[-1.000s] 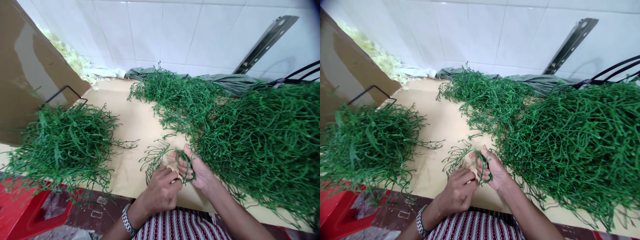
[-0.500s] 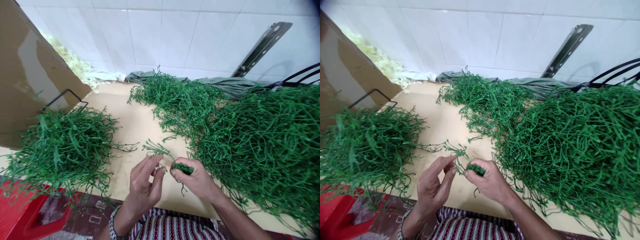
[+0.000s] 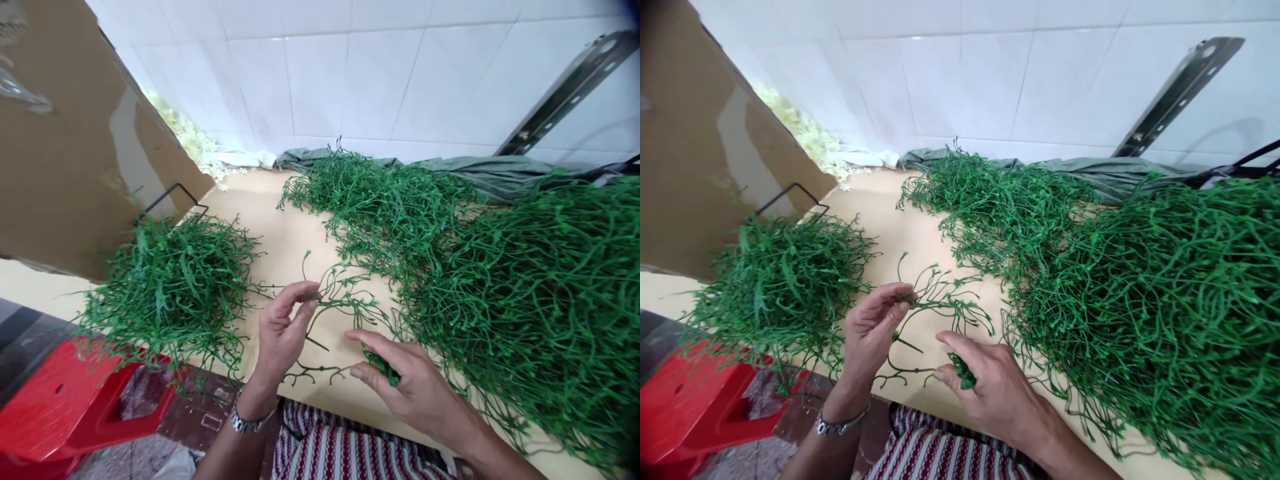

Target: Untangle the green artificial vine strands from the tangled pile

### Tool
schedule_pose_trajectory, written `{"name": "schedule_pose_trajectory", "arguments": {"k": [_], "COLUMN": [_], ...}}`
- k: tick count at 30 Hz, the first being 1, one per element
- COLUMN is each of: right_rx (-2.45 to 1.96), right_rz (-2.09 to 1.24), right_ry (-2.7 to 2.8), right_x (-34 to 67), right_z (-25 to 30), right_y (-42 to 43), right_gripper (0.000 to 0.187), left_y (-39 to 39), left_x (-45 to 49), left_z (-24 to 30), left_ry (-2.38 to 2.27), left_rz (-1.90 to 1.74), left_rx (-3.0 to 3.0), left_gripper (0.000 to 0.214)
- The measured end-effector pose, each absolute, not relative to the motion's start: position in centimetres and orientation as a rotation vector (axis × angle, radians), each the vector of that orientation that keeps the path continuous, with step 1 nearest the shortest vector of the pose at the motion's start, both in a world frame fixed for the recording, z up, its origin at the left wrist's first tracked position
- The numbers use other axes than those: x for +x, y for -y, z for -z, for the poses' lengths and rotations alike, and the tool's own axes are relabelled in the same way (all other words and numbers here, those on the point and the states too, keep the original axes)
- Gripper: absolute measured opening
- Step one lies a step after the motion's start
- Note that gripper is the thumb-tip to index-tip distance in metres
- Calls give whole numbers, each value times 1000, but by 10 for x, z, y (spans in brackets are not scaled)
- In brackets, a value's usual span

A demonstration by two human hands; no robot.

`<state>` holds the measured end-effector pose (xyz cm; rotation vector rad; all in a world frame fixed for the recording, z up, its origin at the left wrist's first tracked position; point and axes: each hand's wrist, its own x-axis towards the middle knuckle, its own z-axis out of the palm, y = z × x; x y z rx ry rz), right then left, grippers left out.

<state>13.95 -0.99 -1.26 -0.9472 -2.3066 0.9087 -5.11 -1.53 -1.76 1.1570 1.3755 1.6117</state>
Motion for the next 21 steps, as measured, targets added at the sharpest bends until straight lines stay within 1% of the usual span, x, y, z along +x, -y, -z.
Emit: {"name": "schedule_pose_trajectory", "arguments": {"k": [3, 5, 7, 10, 12, 16, 18, 19, 21], "right_rx": [-927, -917, -910, -916, -938, -1016, -1088, -1124, -1168], "right_rz": [-810, -728, -646, -560, -537, -661, -778, -827, -893], "right_ry": [2231, 2192, 2168, 2212, 2295, 2285, 2158, 2096, 2004], "right_x": [142, 141, 139, 135, 132, 128, 127, 127, 127], "right_z": [8, 5, 3, 1, 1, 5, 9, 10, 15], "right_y": [5, 1, -3, -8, -12, -15, -15, -14, -14], "right_gripper": [20, 18, 21, 35, 36, 15, 13, 14, 16], "left_y": [16, 17, 19, 22, 22, 20, 17, 15, 12], "left_x": [-60, -63, -64, -62, -59, -53, -49, -47, -43], "left_z": [14, 10, 6, 1, -2, -2, 2, 4, 9], "left_ry": [-1312, -1324, -1326, -1261, -1186, -1021, -939, -906, -882], "left_rz": [-1498, -1426, -1353, -1240, -1195, -1240, -1310, -1344, -1386], "left_rx": [1150, 1233, 1331, 1408, 1407, 1268, 1141, 1074, 966], "left_gripper": [21, 24, 30, 36, 39, 49, 52, 49, 33]}}
